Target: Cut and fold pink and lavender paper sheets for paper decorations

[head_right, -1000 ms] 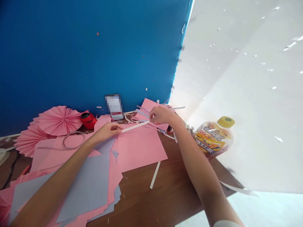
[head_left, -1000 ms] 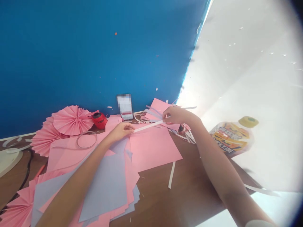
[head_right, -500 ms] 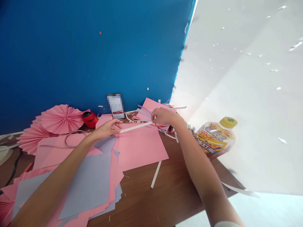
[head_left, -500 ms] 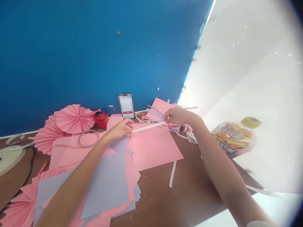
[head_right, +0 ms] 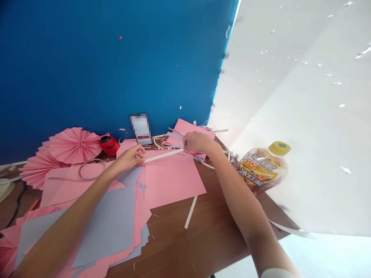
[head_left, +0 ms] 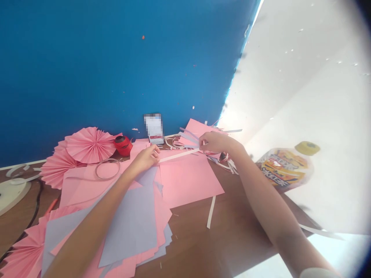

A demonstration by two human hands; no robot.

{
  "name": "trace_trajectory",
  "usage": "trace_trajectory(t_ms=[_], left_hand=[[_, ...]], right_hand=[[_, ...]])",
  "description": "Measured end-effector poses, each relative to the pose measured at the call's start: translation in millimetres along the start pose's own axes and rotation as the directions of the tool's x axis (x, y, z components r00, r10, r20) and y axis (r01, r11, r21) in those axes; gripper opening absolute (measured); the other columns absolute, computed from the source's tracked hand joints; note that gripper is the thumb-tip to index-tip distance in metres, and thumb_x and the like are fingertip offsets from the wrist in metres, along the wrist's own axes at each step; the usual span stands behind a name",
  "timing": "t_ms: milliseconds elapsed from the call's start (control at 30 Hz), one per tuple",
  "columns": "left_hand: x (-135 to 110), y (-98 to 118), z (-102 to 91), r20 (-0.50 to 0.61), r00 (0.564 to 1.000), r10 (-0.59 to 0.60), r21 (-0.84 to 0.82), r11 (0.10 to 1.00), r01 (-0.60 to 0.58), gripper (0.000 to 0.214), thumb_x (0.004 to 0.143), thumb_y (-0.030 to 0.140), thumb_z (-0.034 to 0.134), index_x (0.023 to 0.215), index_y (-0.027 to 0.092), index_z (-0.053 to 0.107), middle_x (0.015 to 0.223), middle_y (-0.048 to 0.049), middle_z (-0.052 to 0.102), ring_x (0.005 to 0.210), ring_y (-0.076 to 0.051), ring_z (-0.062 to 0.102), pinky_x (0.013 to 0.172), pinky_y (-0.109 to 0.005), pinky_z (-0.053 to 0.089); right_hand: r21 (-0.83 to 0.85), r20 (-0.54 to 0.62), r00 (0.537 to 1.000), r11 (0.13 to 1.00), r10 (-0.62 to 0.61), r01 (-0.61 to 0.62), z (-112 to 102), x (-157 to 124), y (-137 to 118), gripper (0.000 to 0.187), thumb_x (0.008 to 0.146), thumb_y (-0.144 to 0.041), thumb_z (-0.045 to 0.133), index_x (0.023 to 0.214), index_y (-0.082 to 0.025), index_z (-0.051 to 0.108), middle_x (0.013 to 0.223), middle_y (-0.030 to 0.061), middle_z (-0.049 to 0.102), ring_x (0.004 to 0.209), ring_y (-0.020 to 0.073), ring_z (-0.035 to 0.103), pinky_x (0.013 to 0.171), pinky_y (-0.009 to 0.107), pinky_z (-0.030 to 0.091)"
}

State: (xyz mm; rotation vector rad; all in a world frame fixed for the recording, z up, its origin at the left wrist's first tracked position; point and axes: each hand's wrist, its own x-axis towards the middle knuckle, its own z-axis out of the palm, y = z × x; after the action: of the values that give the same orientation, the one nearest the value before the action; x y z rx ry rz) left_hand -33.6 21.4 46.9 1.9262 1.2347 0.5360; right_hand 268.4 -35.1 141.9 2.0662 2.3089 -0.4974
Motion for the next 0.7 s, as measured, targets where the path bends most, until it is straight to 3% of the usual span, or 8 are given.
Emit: trace_trajectory(t_ms=[400,600,700], left_hand=[[1.1,-0.4,-1.5,0.038,0.999,-0.007,-0.087,0.996,0.01,0.041,0.066,0.025,0.06,0.106,0.021,0.049,0.083,0.0,0.061,0.072,-0.016,0.061,0.064,-0.028,0.046],[-1.9,3.0,-1.1,0.097,0.993,-0.062,-0.087,0.994,0.071,0.033,0.069,0.024,0.058,0.101,0.021,0.047,0.081,0.0,0.061,0.074,-0.017,0.061,0.067,-0.028,0.046],[-1.1,1.0,-1.7,0.089,0.995,-0.036,-0.031,0.999,0.039,0.026,0.072,0.026,0.056,0.095,0.02,0.047,0.081,0.0002,0.057,0.075,-0.016,0.058,0.067,-0.027,0.044]], right_hand=[[-0.03,0.02,0.999,0.999,0.026,-0.025,-3.0,-5.3,-5.5,0.013,0.075,-0.027,0.058,0.084,-0.024,0.067,0.099,0.0041,0.065,0.072,0.0158,0.058,0.057,0.027,0.038],[-0.034,0.042,0.996,0.996,0.083,-0.082,-1.6,-5.6,-7.5,0.016,0.074,-0.025,0.057,0.087,-0.023,0.066,0.096,0.0043,0.065,0.07,0.0157,0.058,0.056,0.027,0.038],[-0.042,0.031,0.997,0.997,0.074,-0.072,0.5,-3.4,-6.2,0.015,0.074,-0.026,0.057,0.087,-0.023,0.065,0.097,0.0041,0.065,0.073,0.0164,0.059,0.056,0.026,0.038]])
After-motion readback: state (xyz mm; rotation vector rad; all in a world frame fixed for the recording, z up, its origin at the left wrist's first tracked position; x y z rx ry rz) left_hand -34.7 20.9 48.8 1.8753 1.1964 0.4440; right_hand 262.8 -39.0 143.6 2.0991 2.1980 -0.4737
